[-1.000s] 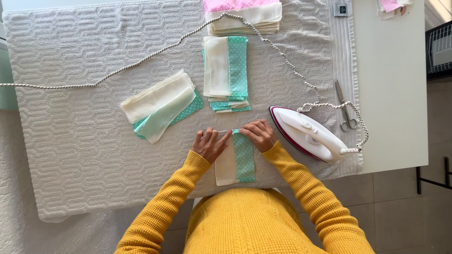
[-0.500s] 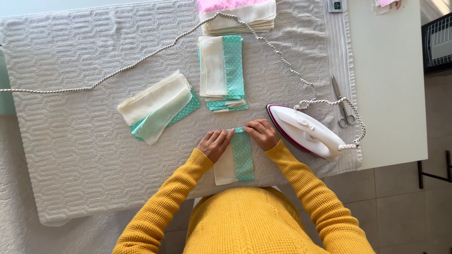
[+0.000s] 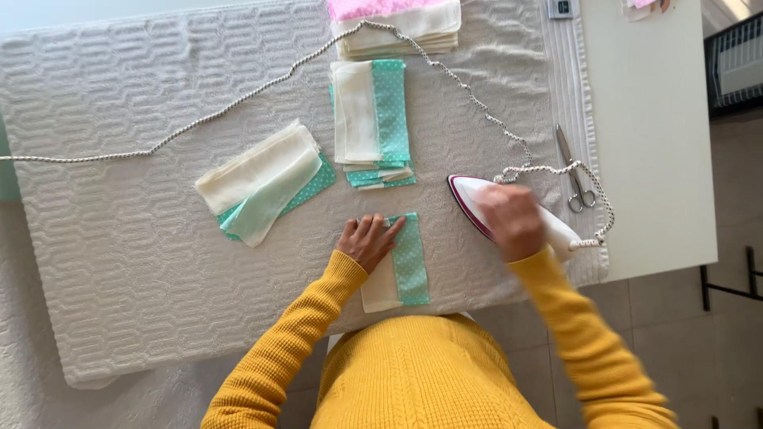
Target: Ironing small pieces of patterned and plain fabric on an ironing board.
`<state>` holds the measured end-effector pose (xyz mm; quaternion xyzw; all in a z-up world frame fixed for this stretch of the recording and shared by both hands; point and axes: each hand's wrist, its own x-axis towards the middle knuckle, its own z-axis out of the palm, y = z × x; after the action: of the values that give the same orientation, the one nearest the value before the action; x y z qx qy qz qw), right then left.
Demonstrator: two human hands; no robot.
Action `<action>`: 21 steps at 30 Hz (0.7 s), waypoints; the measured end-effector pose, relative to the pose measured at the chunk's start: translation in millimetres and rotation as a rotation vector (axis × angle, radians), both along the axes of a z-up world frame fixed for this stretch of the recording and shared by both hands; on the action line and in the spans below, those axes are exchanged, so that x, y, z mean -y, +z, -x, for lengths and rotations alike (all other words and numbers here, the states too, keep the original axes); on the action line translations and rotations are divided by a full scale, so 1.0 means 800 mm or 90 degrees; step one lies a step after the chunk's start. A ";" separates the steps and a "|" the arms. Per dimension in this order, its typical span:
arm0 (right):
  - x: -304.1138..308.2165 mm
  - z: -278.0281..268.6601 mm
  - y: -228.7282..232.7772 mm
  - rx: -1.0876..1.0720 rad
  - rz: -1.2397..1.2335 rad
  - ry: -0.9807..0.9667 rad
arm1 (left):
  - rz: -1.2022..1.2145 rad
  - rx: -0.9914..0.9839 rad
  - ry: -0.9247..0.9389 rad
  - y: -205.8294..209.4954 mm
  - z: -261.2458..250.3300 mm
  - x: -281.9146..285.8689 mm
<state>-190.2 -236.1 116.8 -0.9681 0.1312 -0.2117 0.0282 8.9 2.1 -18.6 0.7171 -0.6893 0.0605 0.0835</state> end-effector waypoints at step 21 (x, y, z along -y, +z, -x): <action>0.017 -0.017 -0.030 -0.467 -0.225 0.016 | 0.077 -0.070 0.040 -0.015 0.011 -0.008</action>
<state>-176.3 -249.7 93.0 -0.9612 0.1553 0.1735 0.1478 0.3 8.5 -30.8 0.7344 -0.6557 0.0655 0.1626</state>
